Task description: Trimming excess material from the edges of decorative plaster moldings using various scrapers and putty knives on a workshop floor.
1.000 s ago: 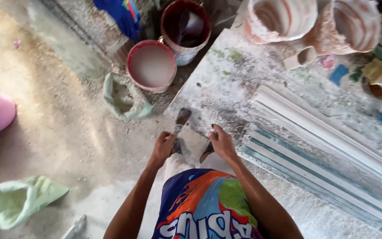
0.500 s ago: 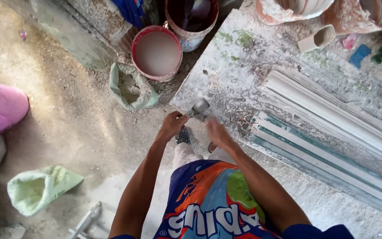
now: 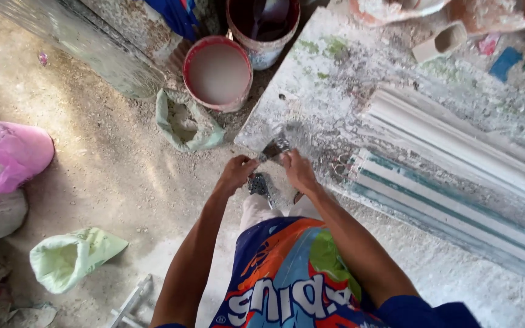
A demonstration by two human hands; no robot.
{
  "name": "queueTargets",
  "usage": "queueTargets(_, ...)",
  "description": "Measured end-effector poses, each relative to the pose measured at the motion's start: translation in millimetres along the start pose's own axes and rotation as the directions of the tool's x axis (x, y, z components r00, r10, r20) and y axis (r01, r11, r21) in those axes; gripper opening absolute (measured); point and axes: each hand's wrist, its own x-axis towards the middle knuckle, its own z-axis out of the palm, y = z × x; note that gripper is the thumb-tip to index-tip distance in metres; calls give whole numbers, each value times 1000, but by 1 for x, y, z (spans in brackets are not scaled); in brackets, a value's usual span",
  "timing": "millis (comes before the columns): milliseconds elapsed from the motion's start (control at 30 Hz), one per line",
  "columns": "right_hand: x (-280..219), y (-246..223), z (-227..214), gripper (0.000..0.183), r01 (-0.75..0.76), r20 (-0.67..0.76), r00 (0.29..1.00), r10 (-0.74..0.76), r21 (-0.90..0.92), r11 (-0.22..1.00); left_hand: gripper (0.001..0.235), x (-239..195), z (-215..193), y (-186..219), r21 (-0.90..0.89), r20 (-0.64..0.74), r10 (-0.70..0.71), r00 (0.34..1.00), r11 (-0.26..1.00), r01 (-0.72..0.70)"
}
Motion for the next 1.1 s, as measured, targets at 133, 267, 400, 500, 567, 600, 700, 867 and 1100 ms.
queueTargets(133, -23, -35, -33, 61, -9, 189, 982, 9, -1, 1000, 47, 11, 5, -10, 14, -8, 51, 999, 999, -50)
queueTargets(267, 4, 22, -18, 63, 18, 80, 997, -6, -139, 990, 53, 40, 22, -51, 171, -84, 112, 990, 980, -97)
queueTargets(400, -42, -5, -49, 76, -69, 159, 985, 67, 4, 998, 54, 17, 46, -62, 321, -114, 239, 964, 927, -191)
queueTargets(500, -65, -1, -68, 44, -245, -86, 956, 279, 283, 927, 40, 7, 74, -74, 215, -76, 273, 959, 944, -251)
queueTargets(567, -71, 8, -82, 54, -305, -194, 926, 325, 129, 944, 35, 1, 101, -65, 161, -86, 356, 931, 927, -340)
queueTargets(600, -77, 4, -94, 54, -310, -197, 923, 330, 126, 942, 35, 21, 109, -86, 158, -80, 355, 932, 927, -340)
queueTargets(700, -67, -3, -143, 53, -138, -99, 987, 131, -70, 988, 40, 64, 130, -109, -24, -192, 497, 846, 860, -510)
queueTargets(867, -4, 32, -215, 42, 135, 53, 982, -180, -866, 481, 47, 41, 97, -76, -127, -351, 402, 846, 874, -469)
queueTargets(1100, 104, 18, -161, 41, 534, 298, 750, -591, -800, 274, 41, 21, 48, -110, -189, -679, 179, 712, 894, -406)
